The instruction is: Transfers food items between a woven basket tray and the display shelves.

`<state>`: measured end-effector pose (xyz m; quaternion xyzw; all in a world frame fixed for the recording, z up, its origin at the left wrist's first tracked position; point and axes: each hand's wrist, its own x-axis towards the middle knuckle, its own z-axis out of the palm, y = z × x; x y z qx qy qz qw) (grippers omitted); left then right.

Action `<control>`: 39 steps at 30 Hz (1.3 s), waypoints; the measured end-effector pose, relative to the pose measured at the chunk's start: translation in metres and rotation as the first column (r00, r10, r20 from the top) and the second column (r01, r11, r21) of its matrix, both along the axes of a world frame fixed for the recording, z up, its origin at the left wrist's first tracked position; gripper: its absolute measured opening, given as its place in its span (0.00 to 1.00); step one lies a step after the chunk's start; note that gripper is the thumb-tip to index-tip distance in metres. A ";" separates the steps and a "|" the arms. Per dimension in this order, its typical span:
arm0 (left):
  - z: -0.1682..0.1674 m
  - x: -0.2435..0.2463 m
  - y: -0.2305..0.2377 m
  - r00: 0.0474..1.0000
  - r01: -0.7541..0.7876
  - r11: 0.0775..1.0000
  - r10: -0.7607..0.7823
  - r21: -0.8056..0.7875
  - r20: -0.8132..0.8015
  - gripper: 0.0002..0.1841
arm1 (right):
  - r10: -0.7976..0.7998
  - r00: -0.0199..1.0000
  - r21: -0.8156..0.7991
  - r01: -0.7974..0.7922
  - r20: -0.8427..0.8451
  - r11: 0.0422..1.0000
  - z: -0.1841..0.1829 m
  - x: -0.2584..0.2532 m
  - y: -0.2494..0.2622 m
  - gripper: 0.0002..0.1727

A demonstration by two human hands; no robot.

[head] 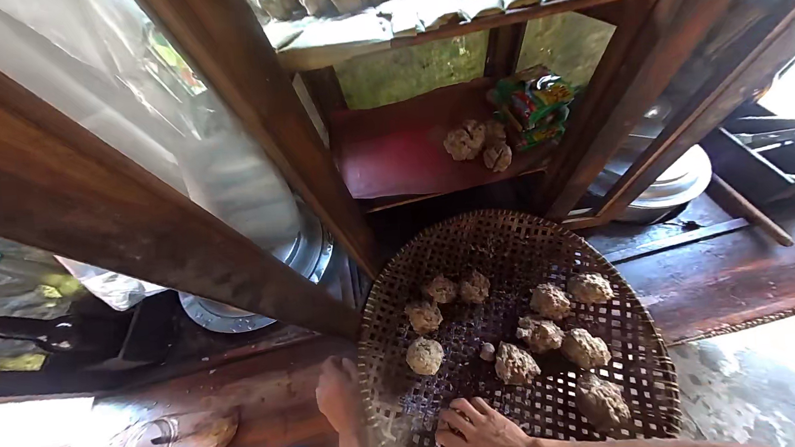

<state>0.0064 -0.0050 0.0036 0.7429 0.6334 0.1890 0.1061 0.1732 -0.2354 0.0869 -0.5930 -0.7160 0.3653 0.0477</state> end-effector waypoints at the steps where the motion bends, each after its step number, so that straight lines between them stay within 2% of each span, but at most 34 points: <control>1: 0.002 0.001 0.000 1.000 -0.005 1.000 0.005 -0.018 -0.001 0.18 | -0.039 0.999 0.012 0.039 0.001 0.999 -0.004 -0.001 0.001 0.28; 4: 0.004 0.002 0.000 1.000 -0.027 0.998 0.026 -0.050 -0.014 0.18 | -0.050 0.999 0.002 0.049 0.013 0.999 -0.012 0.005 0.005 0.26; 7: 0.000 0.002 0.001 1.000 -0.023 0.999 0.022 -0.024 -0.011 0.17 | -0.132 0.985 -0.010 0.131 -0.112 0.991 -0.019 0.018 0.008 0.30; 8: -0.001 0.001 0.001 1.000 -0.017 1.000 0.017 -0.011 -0.008 0.17 | -0.196 0.964 -0.039 0.192 -0.182 0.981 -0.011 0.026 0.011 0.34; 10: -0.001 0.001 0.001 1.000 -0.014 1.000 0.014 -0.004 0.007 0.17 | -0.321 0.900 -0.065 0.316 -0.296 0.946 0.029 0.050 0.025 0.41; 12: -0.001 0.001 -0.001 1.000 -0.023 1.000 0.023 -0.013 0.009 0.17 | -0.414 0.851 0.090 0.463 -0.323 0.882 0.077 0.083 0.047 0.44; 15: 0.001 0.002 -0.002 1.000 -0.026 0.999 0.026 -0.019 0.007 0.17 | -0.541 0.814 0.378 0.578 -0.209 0.724 0.148 0.145 0.102 0.42; 18: -0.002 0.001 -0.001 1.000 -0.020 0.999 0.020 0.026 0.008 0.17 | -0.598 0.800 0.642 0.482 -0.046 0.596 0.179 0.205 0.165 0.36; 19: -0.004 0.001 0.000 1.000 -0.016 0.999 0.016 0.048 0.011 0.17 | -0.603 0.798 0.683 0.430 0.019 0.590 0.188 0.221 0.185 0.36; 22: -0.011 -0.001 0.003 1.000 -0.008 0.995 0.007 0.094 0.013 0.16 | -0.579 0.779 0.722 0.255 0.241 0.644 0.197 0.259 0.232 0.33; 26: -0.009 0.000 0.002 1.000 -0.018 0.997 0.018 0.078 0.002 0.16 | -0.503 0.752 0.570 0.210 0.425 0.795 0.194 0.273 0.259 0.32; 29: -0.010 -0.001 0.001 1.000 -0.016 0.997 0.015 0.080 0.016 0.16 | -0.464 0.755 0.526 0.187 0.463 0.830 0.176 0.273 0.264 0.34; 32: -0.006 -0.001 -0.001 0.999 -0.009 0.999 0.008 0.046 0.032 0.17 | -0.473 0.781 0.563 0.193 0.407 0.803 0.167 0.276 0.261 0.39; 34: -0.007 -0.001 -0.001 1.000 -0.006 0.999 0.005 0.052 0.026 0.17 | -0.504 0.801 0.618 0.226 0.322 0.753 0.169 0.274 0.243 0.41; 37: -0.006 0.000 -0.001 1.000 -0.007 1.000 0.006 0.027 0.028 0.17 | -0.584 0.811 0.732 0.381 0.028 0.564 0.178 0.249 0.177 0.31; 39: -0.007 -0.001 -0.001 1.000 0.001 1.000 -0.002 0.031 0.025 0.17 | -0.664 0.745 0.590 0.564 -0.063 0.578 0.170 0.231 0.119 0.24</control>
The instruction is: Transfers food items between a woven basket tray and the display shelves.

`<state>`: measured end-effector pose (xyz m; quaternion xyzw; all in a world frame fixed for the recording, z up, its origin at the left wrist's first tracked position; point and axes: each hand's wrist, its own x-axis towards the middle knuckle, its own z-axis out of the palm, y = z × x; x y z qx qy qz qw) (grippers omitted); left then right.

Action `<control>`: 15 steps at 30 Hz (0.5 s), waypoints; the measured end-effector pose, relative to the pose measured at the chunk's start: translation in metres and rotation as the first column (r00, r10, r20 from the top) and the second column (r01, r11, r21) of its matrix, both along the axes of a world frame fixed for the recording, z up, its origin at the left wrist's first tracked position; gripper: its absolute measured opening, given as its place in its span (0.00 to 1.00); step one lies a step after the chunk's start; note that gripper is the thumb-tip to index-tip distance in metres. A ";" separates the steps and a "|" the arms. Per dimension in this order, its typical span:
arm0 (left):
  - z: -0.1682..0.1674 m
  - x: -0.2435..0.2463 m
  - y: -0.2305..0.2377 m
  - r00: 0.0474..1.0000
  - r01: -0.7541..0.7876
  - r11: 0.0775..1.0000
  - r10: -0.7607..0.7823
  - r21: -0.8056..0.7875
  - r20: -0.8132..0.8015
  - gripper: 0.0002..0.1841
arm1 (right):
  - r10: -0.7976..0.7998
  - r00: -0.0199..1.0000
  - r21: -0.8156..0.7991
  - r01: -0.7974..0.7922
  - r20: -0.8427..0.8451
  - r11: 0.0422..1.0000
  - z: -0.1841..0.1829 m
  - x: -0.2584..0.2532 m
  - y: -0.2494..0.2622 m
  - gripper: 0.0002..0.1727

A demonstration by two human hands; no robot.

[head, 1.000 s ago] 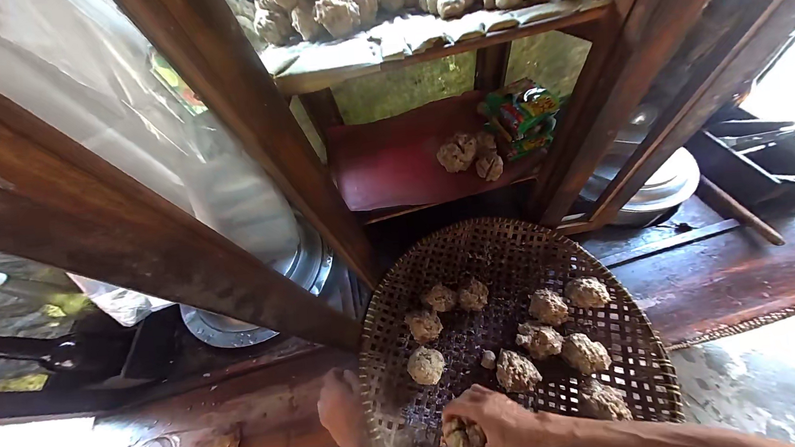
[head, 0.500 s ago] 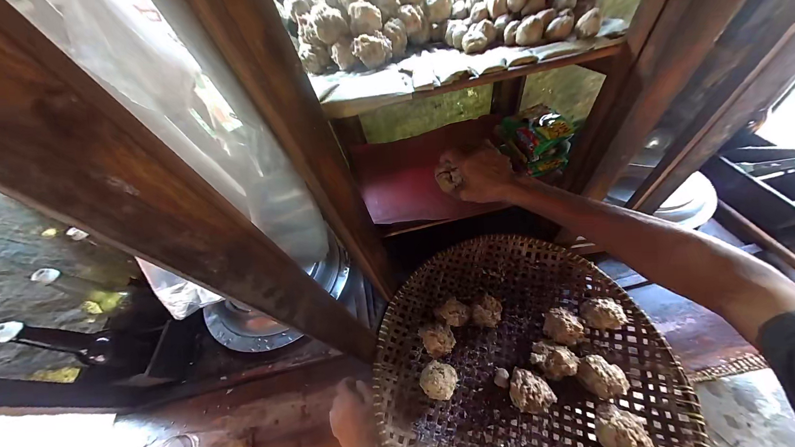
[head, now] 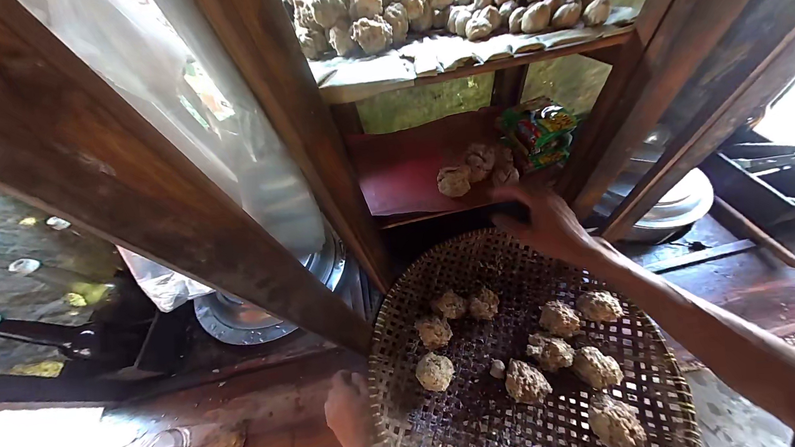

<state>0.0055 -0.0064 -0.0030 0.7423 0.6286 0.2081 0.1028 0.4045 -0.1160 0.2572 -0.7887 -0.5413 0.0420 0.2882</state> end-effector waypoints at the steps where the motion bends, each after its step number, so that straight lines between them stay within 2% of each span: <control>1: -0.001 0.000 0.000 1.000 0.003 1.000 -0.003 0.002 -0.008 0.17 | -0.035 0.997 -0.116 0.027 -0.072 0.993 -0.013 -0.004 -0.028 0.25; 3: 0.001 0.000 0.000 1.000 0.002 1.000 -0.002 -0.004 -0.022 0.17 | -0.105 0.987 -0.351 0.057 -0.120 0.935 -0.057 -0.007 -0.077 0.34; 6: 0.009 0.003 -0.004 0.999 -0.005 1.000 0.003 -0.028 -0.044 0.17 | -0.192 0.973 -0.569 0.086 -0.129 0.818 -0.123 -0.015 -0.131 0.51; 9: 0.009 0.003 -0.005 0.998 -0.010 0.999 0.008 -0.033 -0.065 0.17 | -0.185 0.976 -0.581 0.086 -0.112 0.810 -0.159 -0.031 -0.159 0.52; 12: 0.007 0.001 -0.004 0.997 -0.010 0.998 0.006 -0.056 -0.071 0.17 | -0.137 0.987 -0.508 0.075 -0.086 0.858 -0.167 -0.037 -0.165 0.45; 15: 0.009 0.002 -0.004 0.998 -0.004 0.998 0.000 -0.055 -0.067 0.17 | -0.107 0.989 -0.585 0.026 -0.104 0.811 -0.163 -0.031 -0.161 0.51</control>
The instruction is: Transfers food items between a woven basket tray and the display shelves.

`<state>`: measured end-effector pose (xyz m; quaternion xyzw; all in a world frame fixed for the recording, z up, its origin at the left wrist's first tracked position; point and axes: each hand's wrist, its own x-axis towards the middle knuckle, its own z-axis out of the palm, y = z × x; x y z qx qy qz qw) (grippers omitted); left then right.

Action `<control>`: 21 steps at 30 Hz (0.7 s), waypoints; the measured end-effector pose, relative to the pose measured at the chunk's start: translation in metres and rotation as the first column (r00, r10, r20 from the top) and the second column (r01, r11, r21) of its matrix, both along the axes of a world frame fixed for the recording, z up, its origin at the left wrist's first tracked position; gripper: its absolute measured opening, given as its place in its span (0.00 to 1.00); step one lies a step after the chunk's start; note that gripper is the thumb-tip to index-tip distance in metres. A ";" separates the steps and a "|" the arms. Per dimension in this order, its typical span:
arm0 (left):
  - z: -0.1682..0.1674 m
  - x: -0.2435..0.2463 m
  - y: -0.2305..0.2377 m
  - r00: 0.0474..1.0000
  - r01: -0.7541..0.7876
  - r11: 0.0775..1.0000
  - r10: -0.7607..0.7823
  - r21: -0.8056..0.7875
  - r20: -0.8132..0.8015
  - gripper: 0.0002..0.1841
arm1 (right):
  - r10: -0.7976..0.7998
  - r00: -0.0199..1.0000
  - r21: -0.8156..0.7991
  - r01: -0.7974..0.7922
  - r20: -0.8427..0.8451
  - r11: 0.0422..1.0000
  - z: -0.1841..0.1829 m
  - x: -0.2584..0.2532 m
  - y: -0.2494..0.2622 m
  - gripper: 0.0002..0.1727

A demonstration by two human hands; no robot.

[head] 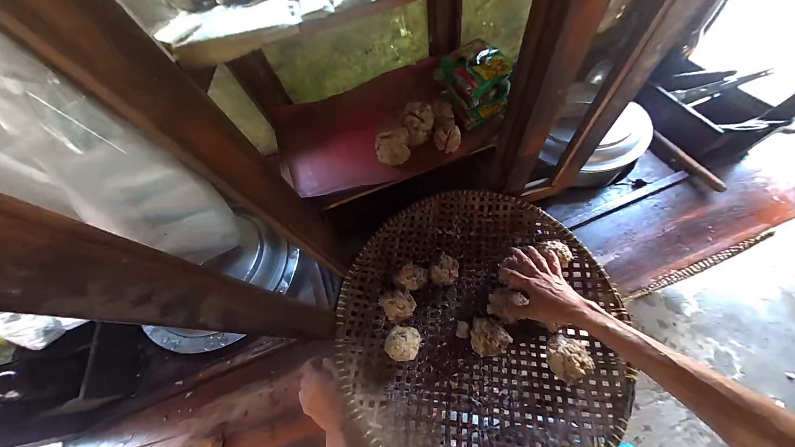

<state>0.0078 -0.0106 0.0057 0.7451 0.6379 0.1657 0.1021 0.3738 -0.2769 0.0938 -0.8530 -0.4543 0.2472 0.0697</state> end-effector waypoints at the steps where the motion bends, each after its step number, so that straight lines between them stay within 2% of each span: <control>1: 0.001 0.000 0.001 1.000 -0.006 1.000 0.006 -0.009 -0.006 0.17 | 0.030 0.999 -0.063 -0.031 -0.013 0.998 0.002 0.003 0.003 0.55; 3: 0.002 0.002 0.003 1.000 -0.021 0.999 0.021 -0.026 -0.020 0.18 | 0.081 0.996 -0.121 -0.084 -0.031 0.989 0.003 0.007 0.009 0.57; 8: 0.004 0.002 0.000 0.999 -0.034 0.996 0.032 -0.079 -0.038 0.20 | 0.212 0.977 -0.113 -0.212 -0.011 0.971 -0.007 0.010 0.002 0.52; 13: 0.007 0.004 0.000 0.998 -0.042 0.996 0.039 -0.075 -0.042 0.19 | 0.183 0.983 -0.002 -0.183 0.023 0.983 -0.012 -0.004 0.000 0.45; 16: 0.008 0.004 0.001 0.998 -0.039 0.996 0.036 -0.077 -0.042 0.19 | 0.218 0.975 0.061 -0.220 0.034 0.974 -0.015 -0.004 0.004 0.42; 19: 0.010 0.006 0.002 0.999 -0.038 0.996 0.036 -0.083 -0.028 0.19 | 0.220 0.974 0.180 -0.226 0.053 0.957 -0.022 0.000 -0.001 0.41; 21: 0.010 0.007 0.001 0.999 -0.035 0.997 0.034 -0.073 -0.020 0.19 | 0.154 0.988 0.304 -0.154 0.025 0.940 -0.024 -0.001 -0.007 0.40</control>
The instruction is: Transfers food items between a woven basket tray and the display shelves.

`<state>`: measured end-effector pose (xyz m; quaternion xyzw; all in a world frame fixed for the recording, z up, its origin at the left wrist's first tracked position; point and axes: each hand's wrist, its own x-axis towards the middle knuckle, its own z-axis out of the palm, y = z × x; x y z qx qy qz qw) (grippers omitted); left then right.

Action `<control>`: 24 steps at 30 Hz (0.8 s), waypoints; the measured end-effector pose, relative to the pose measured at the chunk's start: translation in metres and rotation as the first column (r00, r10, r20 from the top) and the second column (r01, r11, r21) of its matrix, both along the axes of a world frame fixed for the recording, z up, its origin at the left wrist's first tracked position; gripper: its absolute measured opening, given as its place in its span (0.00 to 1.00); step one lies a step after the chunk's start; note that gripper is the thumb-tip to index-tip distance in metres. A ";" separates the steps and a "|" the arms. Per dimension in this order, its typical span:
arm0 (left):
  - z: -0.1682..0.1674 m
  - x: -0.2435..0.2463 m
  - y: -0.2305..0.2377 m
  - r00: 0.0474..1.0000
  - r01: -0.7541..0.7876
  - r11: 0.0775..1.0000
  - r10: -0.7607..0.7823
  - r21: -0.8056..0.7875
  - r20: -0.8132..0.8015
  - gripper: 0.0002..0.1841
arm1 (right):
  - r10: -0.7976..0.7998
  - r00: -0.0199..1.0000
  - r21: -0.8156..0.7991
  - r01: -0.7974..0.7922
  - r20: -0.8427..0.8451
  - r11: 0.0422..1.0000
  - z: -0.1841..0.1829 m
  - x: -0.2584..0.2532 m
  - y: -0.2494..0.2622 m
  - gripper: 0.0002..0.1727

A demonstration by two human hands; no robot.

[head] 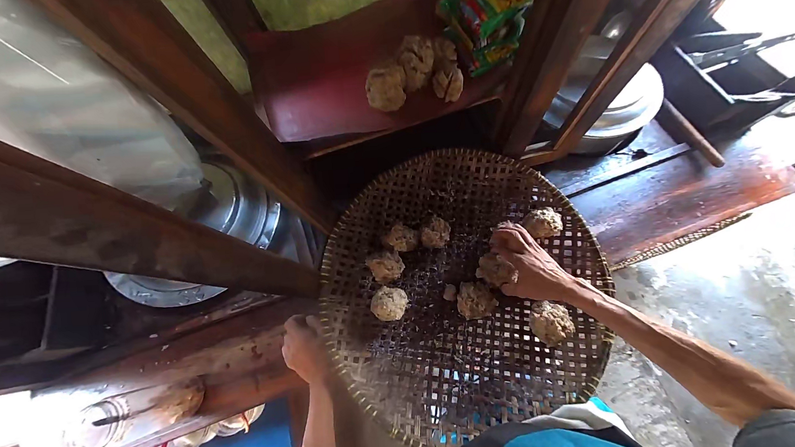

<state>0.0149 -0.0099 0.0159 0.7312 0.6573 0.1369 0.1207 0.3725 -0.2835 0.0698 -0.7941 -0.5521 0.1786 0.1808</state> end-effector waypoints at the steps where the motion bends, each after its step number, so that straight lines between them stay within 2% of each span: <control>1: 0.001 0.000 0.000 1.000 -0.002 1.000 0.002 -0.001 -0.001 0.19 | -0.048 0.997 0.075 0.053 -0.066 0.996 0.001 -0.002 -0.002 0.40; 3: 0.002 0.000 0.000 1.000 -0.004 1.000 0.004 -0.011 -0.006 0.19 | -0.145 0.931 0.160 0.208 -0.334 0.965 0.012 -0.006 -0.004 0.43; 4: 0.001 0.000 0.000 1.000 -0.002 1.000 0.002 -0.005 -0.003 0.19 | -0.185 0.835 0.161 0.308 -0.519 0.938 0.023 -0.007 -0.002 0.42; 6: -0.003 -0.001 0.001 1.000 0.007 1.000 -0.007 0.021 0.011 0.19 | -0.180 0.543 0.110 0.459 -0.820 0.881 0.046 -0.007 0.004 0.31; 7: -0.004 -0.001 0.002 1.000 0.005 1.000 -0.005 0.023 0.013 0.19 | -0.164 0.399 0.070 0.511 -0.902 0.857 0.056 -0.005 0.006 0.24; 8: -0.006 -0.001 0.003 1.000 0.004 1.000 -0.004 0.019 0.021 0.19 | -0.161 0.279 0.023 0.558 -0.947 0.830 0.066 -0.005 0.009 0.21; 10: -0.008 -0.002 0.005 1.000 0.008 0.999 -0.009 0.033 0.029 0.19 | -0.129 0.048 -0.072 0.616 -0.990 0.785 0.080 -0.001 0.015 0.25; 12: -0.010 -0.003 0.006 0.999 0.007 0.999 -0.009 0.042 0.037 0.19 | -0.080 -0.088 -0.117 0.577 -0.993 0.809 0.085 0.005 0.020 0.29; 13: -0.010 -0.003 0.006 0.999 0.009 0.999 -0.011 0.051 0.034 0.19 | -0.047 -0.120 -0.105 0.545 -0.992 0.832 0.085 0.007 0.021 0.29; 15: -0.007 -0.003 0.005 0.999 0.013 0.999 -0.014 0.039 0.034 0.19 | 0.019 -0.122 -0.044 0.493 -0.992 0.869 0.088 0.010 0.025 0.27; 16: -0.006 -0.002 0.005 0.999 0.011 0.999 -0.012 0.037 0.033 0.18 | 0.010 -0.065 -0.022 0.470 -0.998 0.882 0.093 0.010 0.029 0.26; 20: -0.004 -0.003 0.006 0.999 0.014 0.998 -0.016 0.069 0.041 0.18 | -0.162 0.354 0.004 0.425 -0.921 0.905 0.142 0.006 0.075 0.41; 21: -0.003 -0.003 0.006 0.999 0.015 0.998 -0.018 0.069 0.041 0.18 | -0.169 0.427 0.033 0.427 -0.889 0.904 0.156 0.006 0.090 0.43; 24: 0.000 -0.002 0.007 0.999 -0.004 0.999 0.003 0.031 0.039 0.19 | -0.118 0.559 0.158 0.421 -0.821 0.893 0.199 0.015 0.145 0.36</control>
